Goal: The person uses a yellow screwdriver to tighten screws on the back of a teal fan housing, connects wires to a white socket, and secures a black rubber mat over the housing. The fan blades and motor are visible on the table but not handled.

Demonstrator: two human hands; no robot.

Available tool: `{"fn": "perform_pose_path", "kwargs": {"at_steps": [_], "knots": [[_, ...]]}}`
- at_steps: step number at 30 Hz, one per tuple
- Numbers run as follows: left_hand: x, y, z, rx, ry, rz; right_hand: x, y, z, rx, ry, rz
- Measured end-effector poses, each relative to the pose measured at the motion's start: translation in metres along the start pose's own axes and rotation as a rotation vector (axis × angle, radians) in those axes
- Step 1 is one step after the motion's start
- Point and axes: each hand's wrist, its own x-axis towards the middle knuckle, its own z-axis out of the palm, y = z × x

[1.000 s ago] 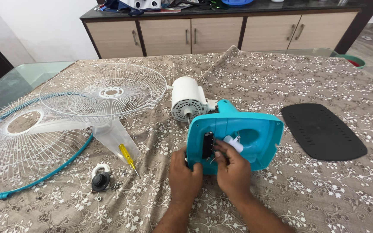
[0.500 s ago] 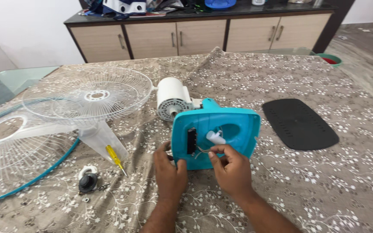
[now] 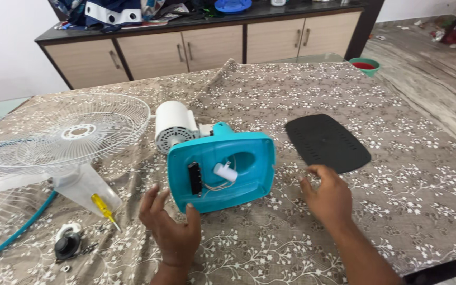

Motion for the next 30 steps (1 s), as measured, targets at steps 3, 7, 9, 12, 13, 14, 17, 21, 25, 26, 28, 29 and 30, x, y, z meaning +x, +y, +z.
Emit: {"fn": "perform_pose_path", "kwargs": {"at_steps": [3, 7, 9, 12, 13, 14, 17, 21, 25, 26, 28, 29, 30], "knots": [[0.0, 0.018, 0.001, -0.088, -0.173, 0.141, 0.026, 0.036, -0.008, -0.302, -0.011, -0.158], [-0.012, 0.064, 0.011, -0.27, -0.683, 0.144, 0.04, 0.056, -0.001, -0.679, -0.27, -0.151], [-0.016, 0.082, 0.022, -0.358, -0.841, 0.122, 0.033, 0.059, 0.004, -0.581, -0.153, -0.201], [-0.021, 0.102, 0.04, -0.508, -0.951, 0.037, 0.022, 0.061, 0.006, -0.335, -0.022, -0.096], [-0.024, 0.107, 0.047, -0.585, -0.994, -0.042, 0.018, 0.062, 0.006, -0.24, 0.013, -0.028], [-0.028, 0.112, 0.055, -0.661, -1.036, -0.124, 0.016, 0.064, 0.005, -0.174, 0.053, -0.041], [-0.034, 0.131, 0.089, -0.794, -1.086, -0.463, 0.017, 0.069, 0.001, 0.02, 0.18, -0.018], [-0.033, 0.146, 0.135, -1.038, -1.158, -0.964, 0.022, 0.078, 0.004, -0.109, 0.333, 0.081], [-0.026, 0.146, 0.17, -1.157, -1.047, -1.209, 0.04, 0.087, 0.009, -0.209, 0.147, 0.373], [-0.025, 0.147, 0.177, -1.226, -0.997, -1.21, 0.042, 0.089, 0.009, -0.201, 0.135, 0.385], [-0.028, 0.147, 0.182, -1.301, -0.978, -1.218, 0.045, 0.088, 0.01, -0.177, 0.103, 0.407], [-0.029, 0.145, 0.183, -1.336, -0.969, -1.22, 0.047, 0.087, 0.011, -0.202, 0.091, 0.398], [-0.029, 0.143, 0.186, -1.35, -0.959, -1.237, 0.048, 0.086, 0.011, -0.226, 0.08, 0.39]]}}
